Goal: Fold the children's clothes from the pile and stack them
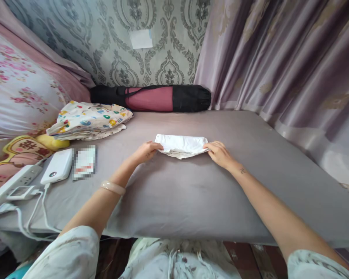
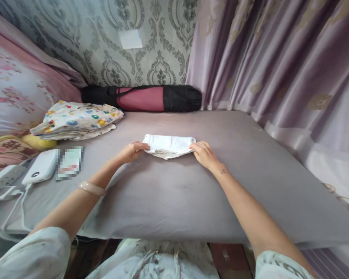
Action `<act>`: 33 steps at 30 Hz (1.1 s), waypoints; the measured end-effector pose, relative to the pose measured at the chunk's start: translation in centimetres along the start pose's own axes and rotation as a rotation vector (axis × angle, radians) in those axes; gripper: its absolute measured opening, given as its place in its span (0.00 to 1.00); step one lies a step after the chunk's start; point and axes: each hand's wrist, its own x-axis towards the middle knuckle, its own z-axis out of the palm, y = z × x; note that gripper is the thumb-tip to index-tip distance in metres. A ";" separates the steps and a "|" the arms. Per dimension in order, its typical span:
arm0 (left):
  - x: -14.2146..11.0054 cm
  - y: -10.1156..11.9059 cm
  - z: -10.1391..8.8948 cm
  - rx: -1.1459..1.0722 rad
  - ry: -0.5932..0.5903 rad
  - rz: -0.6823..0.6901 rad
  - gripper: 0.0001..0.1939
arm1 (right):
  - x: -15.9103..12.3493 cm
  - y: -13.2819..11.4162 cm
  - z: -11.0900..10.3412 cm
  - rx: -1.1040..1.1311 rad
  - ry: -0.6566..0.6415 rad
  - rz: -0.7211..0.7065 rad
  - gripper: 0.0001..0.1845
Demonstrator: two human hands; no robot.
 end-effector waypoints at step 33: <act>7.4 6.6 6.6 0.321 -0.007 -0.416 0.29 | 7.2 -7.7 6.3 -0.070 -0.234 0.370 0.30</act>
